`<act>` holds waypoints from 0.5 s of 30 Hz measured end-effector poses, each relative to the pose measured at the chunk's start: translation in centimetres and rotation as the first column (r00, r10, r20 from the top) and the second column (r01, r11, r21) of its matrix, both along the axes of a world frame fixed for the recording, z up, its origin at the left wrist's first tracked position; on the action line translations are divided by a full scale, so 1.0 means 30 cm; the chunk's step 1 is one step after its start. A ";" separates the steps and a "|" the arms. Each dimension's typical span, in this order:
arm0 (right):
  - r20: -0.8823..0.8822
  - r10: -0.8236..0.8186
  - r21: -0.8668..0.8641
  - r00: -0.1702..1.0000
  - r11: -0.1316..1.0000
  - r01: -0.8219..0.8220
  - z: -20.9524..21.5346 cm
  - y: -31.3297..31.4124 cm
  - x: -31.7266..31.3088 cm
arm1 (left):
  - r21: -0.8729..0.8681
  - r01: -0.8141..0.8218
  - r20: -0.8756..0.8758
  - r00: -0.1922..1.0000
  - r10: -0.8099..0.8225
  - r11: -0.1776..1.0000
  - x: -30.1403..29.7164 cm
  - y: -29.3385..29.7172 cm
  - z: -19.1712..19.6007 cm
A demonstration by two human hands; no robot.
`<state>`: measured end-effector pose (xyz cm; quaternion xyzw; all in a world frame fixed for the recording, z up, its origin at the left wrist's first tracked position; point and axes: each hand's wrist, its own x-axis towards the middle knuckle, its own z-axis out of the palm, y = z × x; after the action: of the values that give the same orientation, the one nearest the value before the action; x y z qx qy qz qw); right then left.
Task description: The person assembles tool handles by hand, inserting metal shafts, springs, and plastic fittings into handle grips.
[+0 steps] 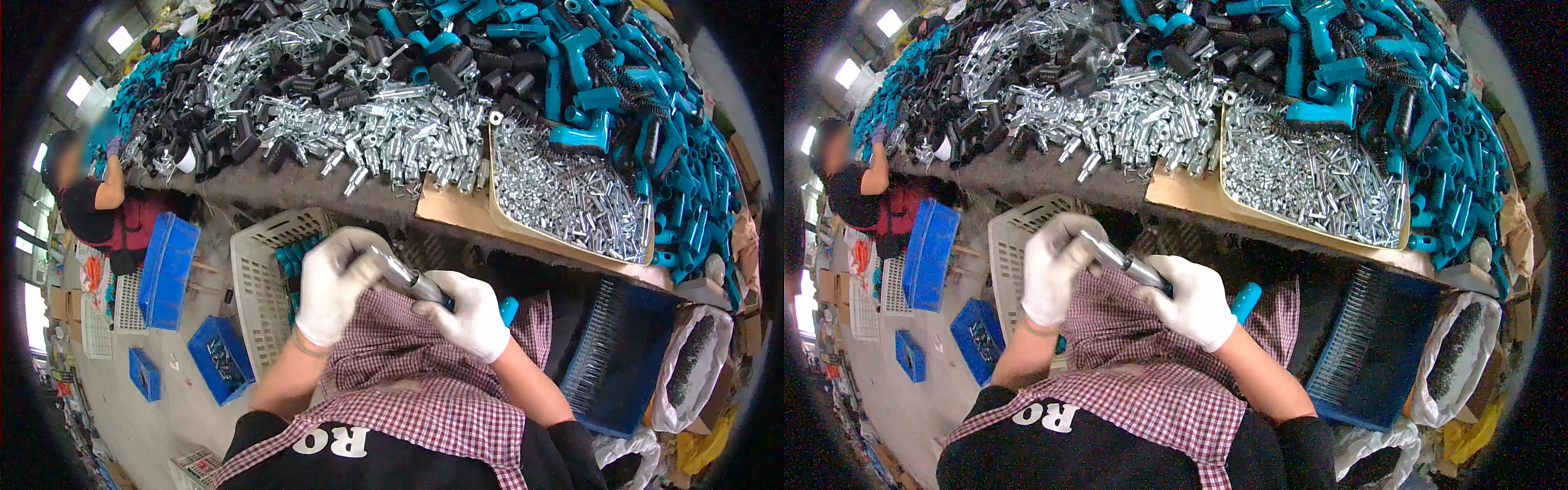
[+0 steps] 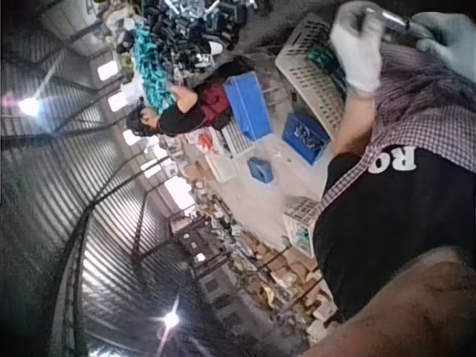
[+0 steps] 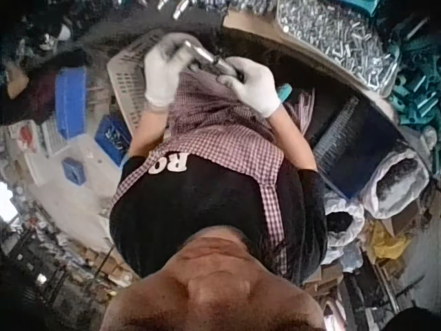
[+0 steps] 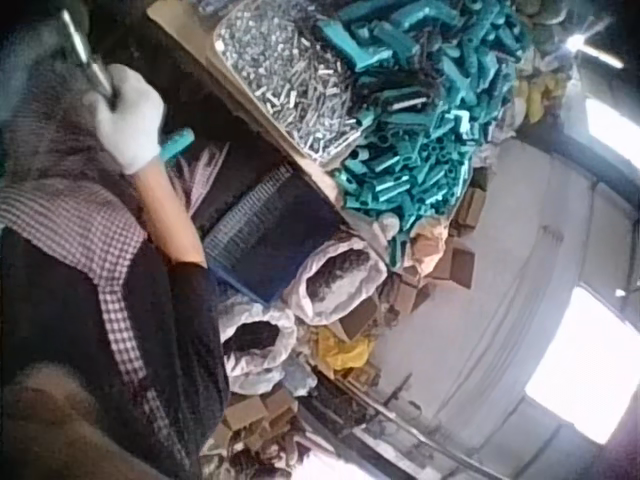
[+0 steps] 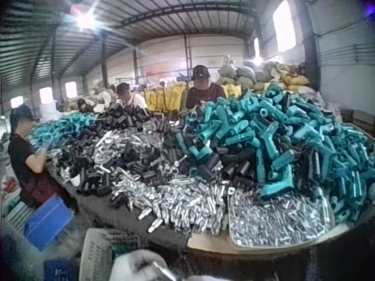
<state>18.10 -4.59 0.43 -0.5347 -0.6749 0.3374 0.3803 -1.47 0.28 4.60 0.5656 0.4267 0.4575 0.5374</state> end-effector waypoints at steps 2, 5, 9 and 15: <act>0.117 -0.001 0.112 0.993 0.994 -0.012 0.011 -0.013 -0.006 | -0.038 -0.038 0.040 0.998 0.039 0.999 0.006 -0.053 -0.017; 0.216 -0.042 0.164 0.975 0.986 0.007 -0.004 -0.039 0.000 | -0.020 -0.061 -0.024 0.998 0.061 0.998 0.018 -0.081 -0.029; 0.288 -0.092 0.191 0.953 0.981 0.037 0.013 -0.069 0.015 | -0.089 -0.024 -0.042 0.999 0.020 0.996 0.030 -0.106 -0.017; 0.404 -0.087 0.269 0.910 0.963 -0.027 0.024 -0.109 0.052 | 0.245 0.265 -0.543 0.835 -0.095 0.933 0.015 -0.088 0.027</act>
<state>19.65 -7.86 1.13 -0.5477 -0.7710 0.1164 0.3034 -1.03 -2.37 5.41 0.7835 0.4232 0.2945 0.3469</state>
